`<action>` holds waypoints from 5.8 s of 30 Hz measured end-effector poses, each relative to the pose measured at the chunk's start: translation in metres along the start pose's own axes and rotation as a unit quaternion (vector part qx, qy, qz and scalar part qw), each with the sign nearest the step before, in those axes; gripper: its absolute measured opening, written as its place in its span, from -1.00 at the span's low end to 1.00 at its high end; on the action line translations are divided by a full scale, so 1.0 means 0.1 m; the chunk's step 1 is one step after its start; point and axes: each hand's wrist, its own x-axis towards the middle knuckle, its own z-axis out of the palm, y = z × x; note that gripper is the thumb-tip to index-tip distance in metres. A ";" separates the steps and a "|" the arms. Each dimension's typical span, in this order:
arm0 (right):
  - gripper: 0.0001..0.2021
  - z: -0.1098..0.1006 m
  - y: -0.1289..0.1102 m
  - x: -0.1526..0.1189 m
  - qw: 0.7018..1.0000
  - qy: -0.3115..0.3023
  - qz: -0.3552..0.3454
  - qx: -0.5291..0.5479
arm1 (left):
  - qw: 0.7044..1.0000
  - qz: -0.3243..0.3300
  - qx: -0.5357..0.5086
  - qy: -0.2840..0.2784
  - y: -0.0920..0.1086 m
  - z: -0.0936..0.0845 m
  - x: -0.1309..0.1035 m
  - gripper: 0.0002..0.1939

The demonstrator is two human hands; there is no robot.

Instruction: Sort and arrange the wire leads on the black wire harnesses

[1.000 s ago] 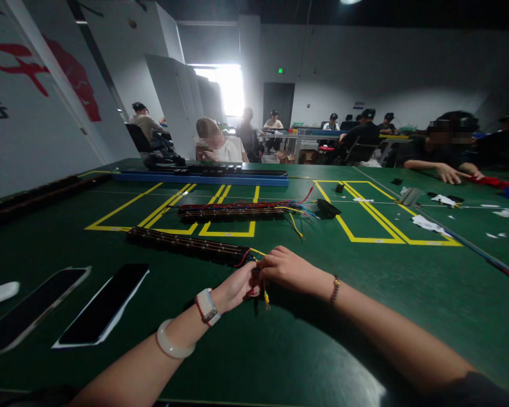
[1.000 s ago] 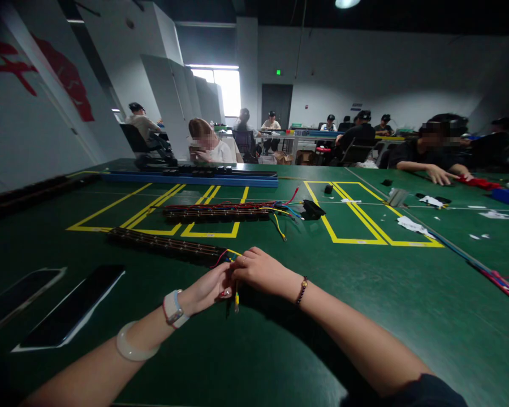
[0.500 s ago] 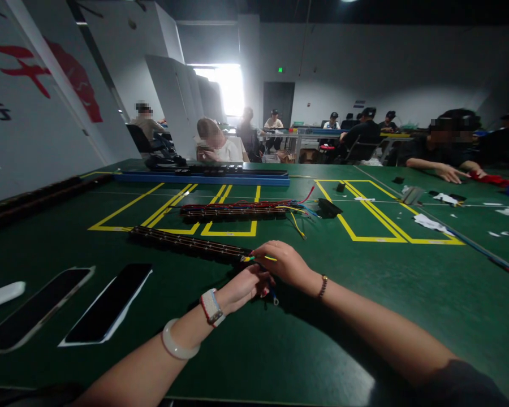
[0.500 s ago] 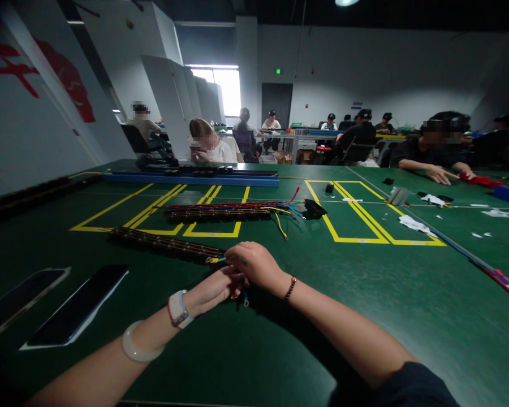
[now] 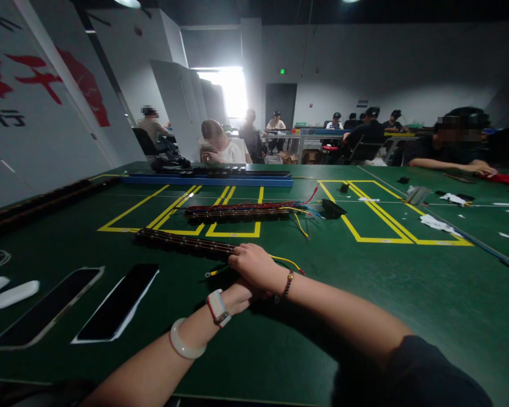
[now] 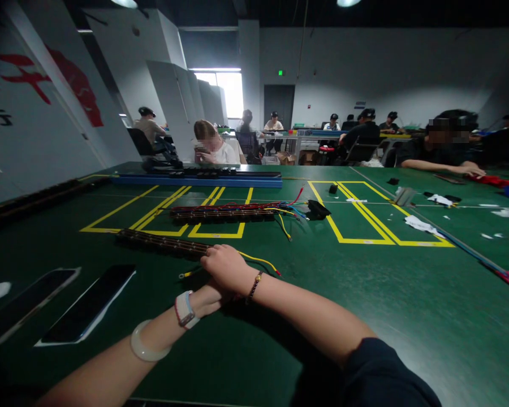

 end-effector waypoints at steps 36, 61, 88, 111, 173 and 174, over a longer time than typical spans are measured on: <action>-0.58 0.36 0.95 -1.04 0.861 0.024 0.312 0.402 | 0.869 0.142 0.474 0.024 0.41 0.03 -0.12 -0.71; -0.70 0.39 0.93 -1.05 0.882 0.040 0.269 0.384 | 0.577 0.184 0.745 0.278 0.51 -0.01 -0.16 -0.62; -0.51 0.12 0.51 -0.90 0.933 -0.061 0.249 0.254 | 0.911 0.047 0.410 0.017 0.35 -0.07 0.03 -0.55; -0.82 0.07 0.53 -0.88 0.850 -0.057 0.330 0.407 | 0.983 -0.026 0.180 -0.027 0.36 0.03 -0.04 -0.69; -0.63 0.06 0.96 0.06 0.979 -0.088 0.177 -0.054 | 0.494 0.519 0.690 -0.108 0.27 0.11 -0.23 -0.63; -0.64 0.05 1.09 0.04 0.978 -0.083 0.178 -0.069 | 0.488 0.527 0.689 -0.100 0.26 0.11 -0.22 -0.64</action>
